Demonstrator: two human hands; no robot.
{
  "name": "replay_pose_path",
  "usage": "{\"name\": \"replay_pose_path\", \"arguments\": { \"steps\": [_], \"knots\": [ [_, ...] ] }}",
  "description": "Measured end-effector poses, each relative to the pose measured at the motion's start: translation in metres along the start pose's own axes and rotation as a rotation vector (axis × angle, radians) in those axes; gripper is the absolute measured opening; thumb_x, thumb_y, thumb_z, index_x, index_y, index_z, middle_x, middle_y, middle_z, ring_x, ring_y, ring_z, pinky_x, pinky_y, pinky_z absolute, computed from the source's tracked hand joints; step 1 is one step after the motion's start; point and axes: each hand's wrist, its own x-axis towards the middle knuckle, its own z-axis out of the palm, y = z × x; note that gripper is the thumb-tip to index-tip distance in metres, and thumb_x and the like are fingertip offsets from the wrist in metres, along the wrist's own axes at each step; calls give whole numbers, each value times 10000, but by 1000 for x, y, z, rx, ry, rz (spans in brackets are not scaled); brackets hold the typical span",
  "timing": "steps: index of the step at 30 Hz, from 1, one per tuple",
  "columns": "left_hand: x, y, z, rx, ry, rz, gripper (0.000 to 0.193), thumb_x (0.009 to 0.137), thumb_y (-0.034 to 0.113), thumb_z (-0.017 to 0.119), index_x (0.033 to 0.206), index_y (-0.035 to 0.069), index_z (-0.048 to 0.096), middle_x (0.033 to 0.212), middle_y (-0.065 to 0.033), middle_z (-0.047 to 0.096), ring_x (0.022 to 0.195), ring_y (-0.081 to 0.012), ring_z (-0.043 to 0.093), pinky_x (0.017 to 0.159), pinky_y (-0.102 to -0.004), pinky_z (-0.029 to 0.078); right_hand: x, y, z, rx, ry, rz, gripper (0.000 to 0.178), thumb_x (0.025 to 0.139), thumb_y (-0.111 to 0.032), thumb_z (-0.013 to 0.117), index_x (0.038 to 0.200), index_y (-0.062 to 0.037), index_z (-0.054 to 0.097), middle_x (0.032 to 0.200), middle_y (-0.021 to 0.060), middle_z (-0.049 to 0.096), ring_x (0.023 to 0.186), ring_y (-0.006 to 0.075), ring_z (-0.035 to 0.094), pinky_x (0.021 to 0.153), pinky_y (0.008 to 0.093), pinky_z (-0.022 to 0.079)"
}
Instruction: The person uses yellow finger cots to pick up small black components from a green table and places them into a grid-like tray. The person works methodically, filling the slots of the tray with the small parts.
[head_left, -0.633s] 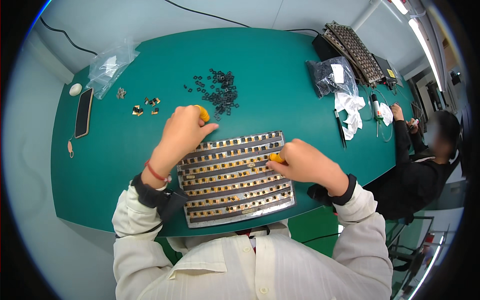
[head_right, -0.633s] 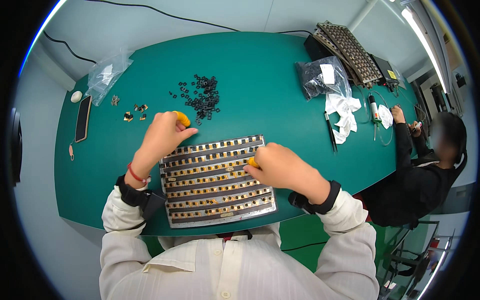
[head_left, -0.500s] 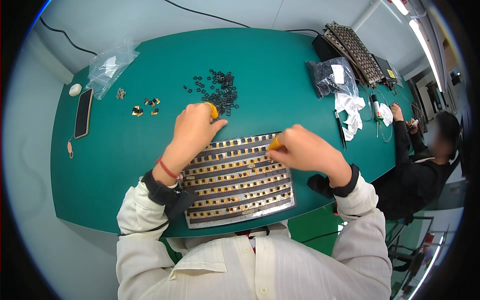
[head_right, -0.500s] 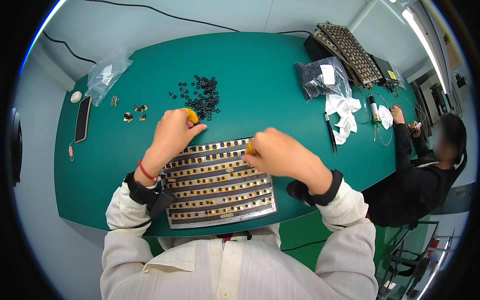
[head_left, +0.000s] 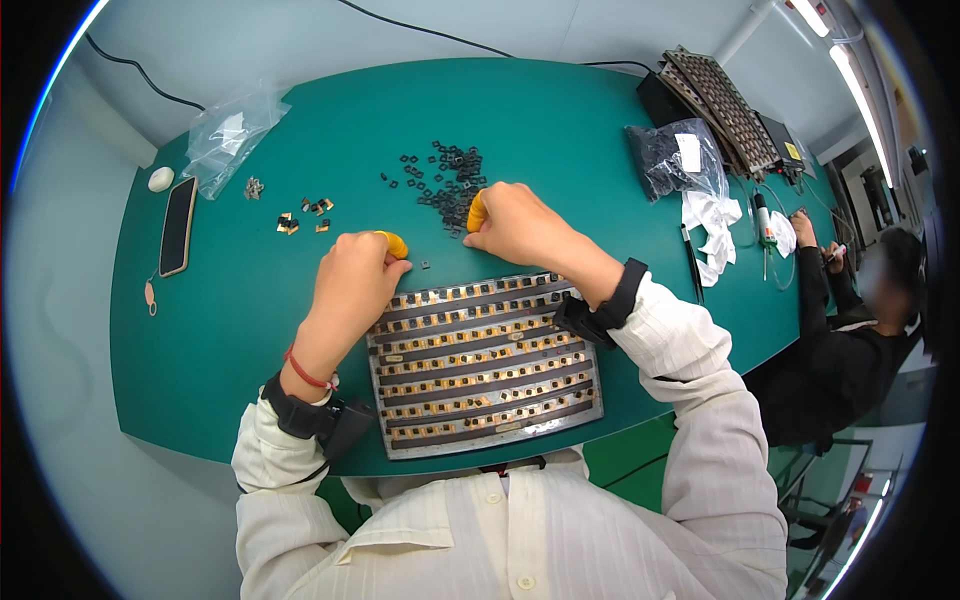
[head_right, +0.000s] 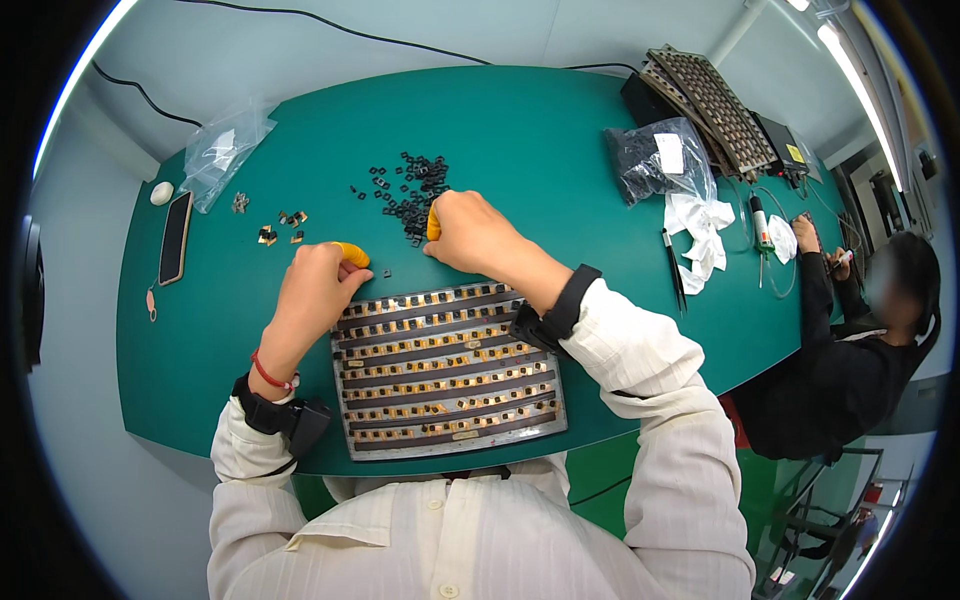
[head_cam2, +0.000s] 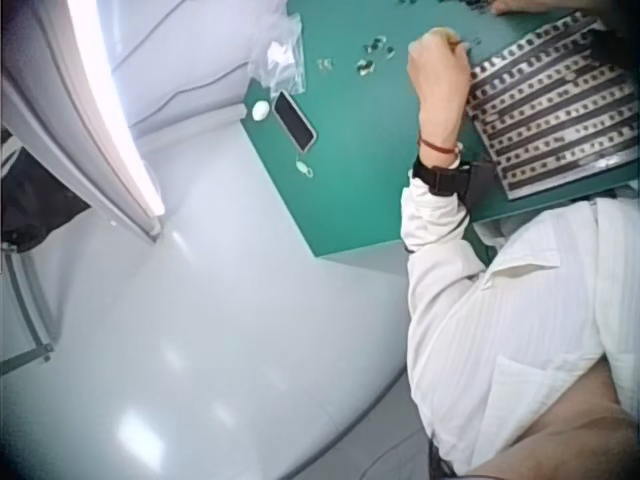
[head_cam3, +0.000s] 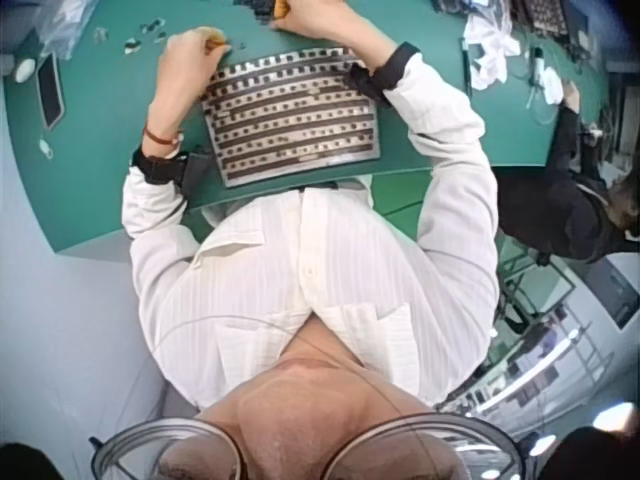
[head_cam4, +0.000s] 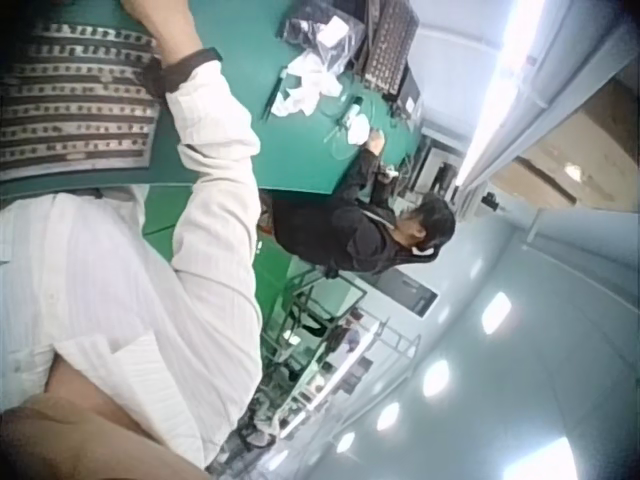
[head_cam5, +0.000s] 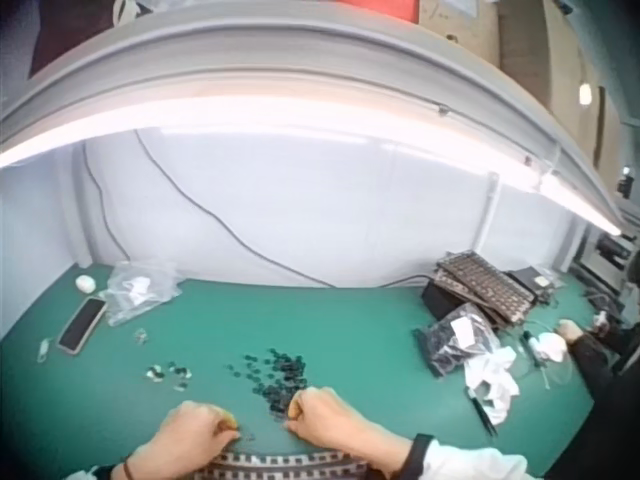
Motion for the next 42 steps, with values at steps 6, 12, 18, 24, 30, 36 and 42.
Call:
{"name": "replay_pose_path", "arguments": {
  "steps": [6, 12, 18, 24, 30, 36, 42],
  "knots": [
    [-4, -9, 5, -64, 25, 72, 222, 787, 41, 751, 988, -44, 712, 859, -160, 709, 771, -265, 691, 699, -360, 544, -27, -6, -2, -187, 0, -151, 183, 797, -74, 734, 910, 69, 726, 766, 215, 701, 701, 335, 702, 659, 373, 555],
    [2, 1, 16, -80, -13, 129, 172, 793, 49, 749, 934, -45, 720, 849, -155, 700, 744, -266, 688, 675, -364, 541, -26, 5, -12, -119, 79, -141, 160, 803, -26, 712, 939, 56, 732, 832, 227, 713, 747, 335, 711, 693, 374, 562],
    [4, 7, 18, 15, 29, 184, 124, 786, 82, 754, 847, -22, 729, 790, -146, 690, 707, -288, 685, 640, -368, 540, -33, 2, -24, -30, 12, -23, 191, 797, -52, 736, 945, 68, 723, 852, 221, 718, 771, 321, 718, 705, 372, 563],
    [-4, 8, 9, 3, 36, 140, 125, 759, 91, 751, 811, -18, 720, 737, -122, 662, 663, -267, 651, 612, -362, 520, -32, -11, -9, -102, 7, -39, 202, 789, -84, 755, 918, 68, 721, 804, 214, 708, 732, 319, 708, 681, 375, 556],
    [-43, 2, -14, -108, -91, 138, 141, 772, 97, 743, 836, -25, 715, 732, -104, 627, 645, -246, 609, 609, -351, 499, -29, -3, -2, -131, 67, -142, 163, 787, -64, 736, 901, 52, 723, 794, 204, 706, 723, 315, 705, 661, 376, 550],
    [-70, -3, -13, -78, -169, 190, 137, 794, 100, 732, 864, -16, 717, 794, -102, 633, 715, -270, 598, 681, -376, 493, -31, -4, -2, -58, 84, -102, 78, 756, -19, 693, 804, 38, 716, 769, 211, 699, 757, 362, 697, 734, 433, 552],
    [-78, -7, -2, 42, -103, 245, 141, 808, 118, 733, 859, -14, 720, 808, -103, 638, 747, -291, 591, 681, -384, 482, -68, -2, -15, -150, 155, -291, 111, 775, -50, 726, 857, 20, 698, 803, 142, 663, 813, 307, 626, 705, 400, 501]
  ]
}}
